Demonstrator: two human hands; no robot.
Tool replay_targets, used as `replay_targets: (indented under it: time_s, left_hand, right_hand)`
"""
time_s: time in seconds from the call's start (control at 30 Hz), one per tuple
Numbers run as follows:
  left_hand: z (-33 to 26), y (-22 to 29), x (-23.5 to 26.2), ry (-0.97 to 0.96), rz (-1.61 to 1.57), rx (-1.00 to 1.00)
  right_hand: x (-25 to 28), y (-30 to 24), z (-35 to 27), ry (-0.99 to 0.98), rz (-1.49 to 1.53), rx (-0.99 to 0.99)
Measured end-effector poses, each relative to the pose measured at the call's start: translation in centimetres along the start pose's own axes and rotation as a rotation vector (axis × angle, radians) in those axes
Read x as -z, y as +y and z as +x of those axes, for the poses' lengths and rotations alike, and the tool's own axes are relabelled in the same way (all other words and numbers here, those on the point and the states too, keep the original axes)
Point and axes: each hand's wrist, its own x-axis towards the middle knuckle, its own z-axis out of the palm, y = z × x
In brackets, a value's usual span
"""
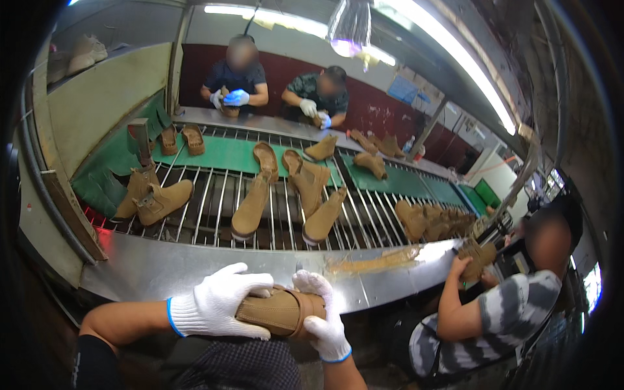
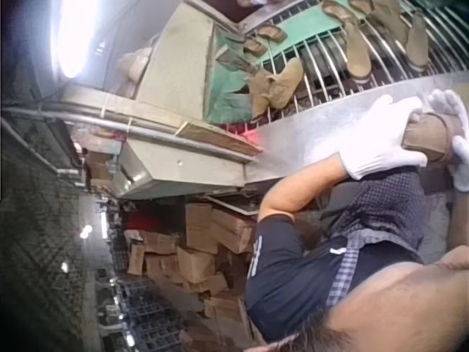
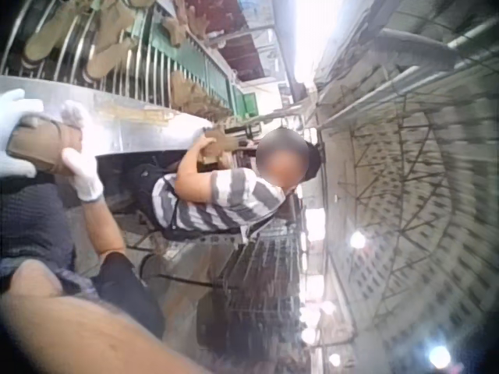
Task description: The person takes shoes off a conveyor belt and uses a knife to trim excess material from the soles and edges, performing this on multiple shoes throughout the video.
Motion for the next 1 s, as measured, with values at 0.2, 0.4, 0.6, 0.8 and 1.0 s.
replay_targets:
  time_s: [0.2, 0.4, 0.6, 0.8, 1.0]
  left_hand:
    - [-3.2, 0.5, -1.7, -0.149, -0.141, 0.049]
    - [-3.4, 1.1, -4.0, 0.12, -0.004, -0.149]
    - [-4.9, 3.6, -6.7, 0.155, 0.072, -0.231]
    - [-5.6, 4.5, -7.8, 0.113, 0.121, -0.324]
    - [-5.8, 4.6, -8.5, 0.055, 0.158, -0.385]
  right_hand:
    - [-0.9, -1.9, -2.9, -0.168, -0.268, -0.087]
    - [-2.5, -3.3, -4.7, 0.032, -0.445, -0.115]
    - [-2.7, -3.5, -9.3, 0.173, -0.306, -0.417]
    - [-3.6, -2.6, -12.6, 0.254, -0.612, -0.365]
    - [-3.5, -3.4, -13.8, 0.279, -0.666, -0.47]
